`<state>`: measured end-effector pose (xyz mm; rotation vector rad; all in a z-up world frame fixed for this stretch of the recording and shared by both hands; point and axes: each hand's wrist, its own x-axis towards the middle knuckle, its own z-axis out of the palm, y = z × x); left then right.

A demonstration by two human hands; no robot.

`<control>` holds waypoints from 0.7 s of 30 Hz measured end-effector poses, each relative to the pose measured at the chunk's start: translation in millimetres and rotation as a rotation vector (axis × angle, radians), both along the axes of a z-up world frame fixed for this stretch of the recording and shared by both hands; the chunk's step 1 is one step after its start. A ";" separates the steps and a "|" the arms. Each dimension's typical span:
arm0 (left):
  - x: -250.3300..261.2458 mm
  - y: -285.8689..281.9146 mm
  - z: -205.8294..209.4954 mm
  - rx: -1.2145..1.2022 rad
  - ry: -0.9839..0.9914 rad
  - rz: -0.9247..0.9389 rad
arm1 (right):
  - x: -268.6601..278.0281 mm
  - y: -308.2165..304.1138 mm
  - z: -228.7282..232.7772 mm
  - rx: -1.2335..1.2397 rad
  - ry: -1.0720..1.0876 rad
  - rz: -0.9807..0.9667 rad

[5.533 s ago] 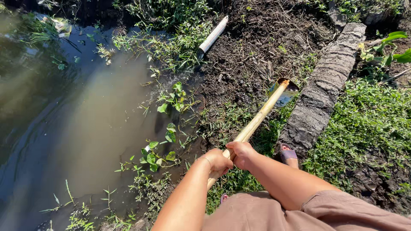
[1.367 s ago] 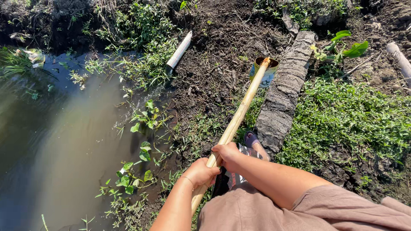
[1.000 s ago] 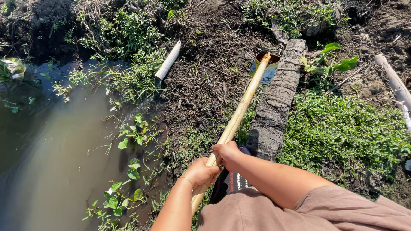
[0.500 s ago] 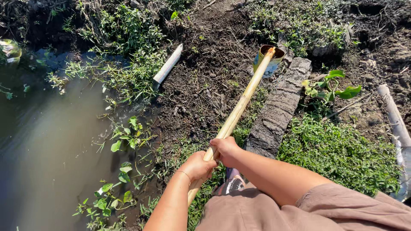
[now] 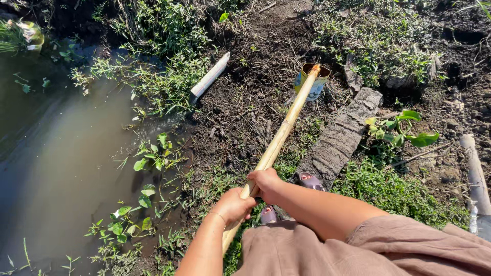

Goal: The person uses a long bamboo pole with an attached can to scoop water from a ditch and pour it onto the muddy ground and nearby plants.

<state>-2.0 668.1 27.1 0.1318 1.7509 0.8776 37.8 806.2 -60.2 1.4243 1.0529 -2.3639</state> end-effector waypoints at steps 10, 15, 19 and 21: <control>5.4 87.4 -1.0 -0.033 0.001 0.106 | -21.7 87.3 -2.1 0.143 -0.122 0.162; 8.8 112.6 -8.7 -0.041 -0.018 0.197 | -25.3 118.4 8.5 0.105 -0.157 0.209; 16.0 117.3 -10.9 -0.030 -0.026 0.227 | -28.9 124.3 26.3 0.119 -0.204 0.197; 17.7 115.3 -6.6 -0.056 -0.004 0.209 | -25.0 121.5 35.0 0.122 -0.204 0.236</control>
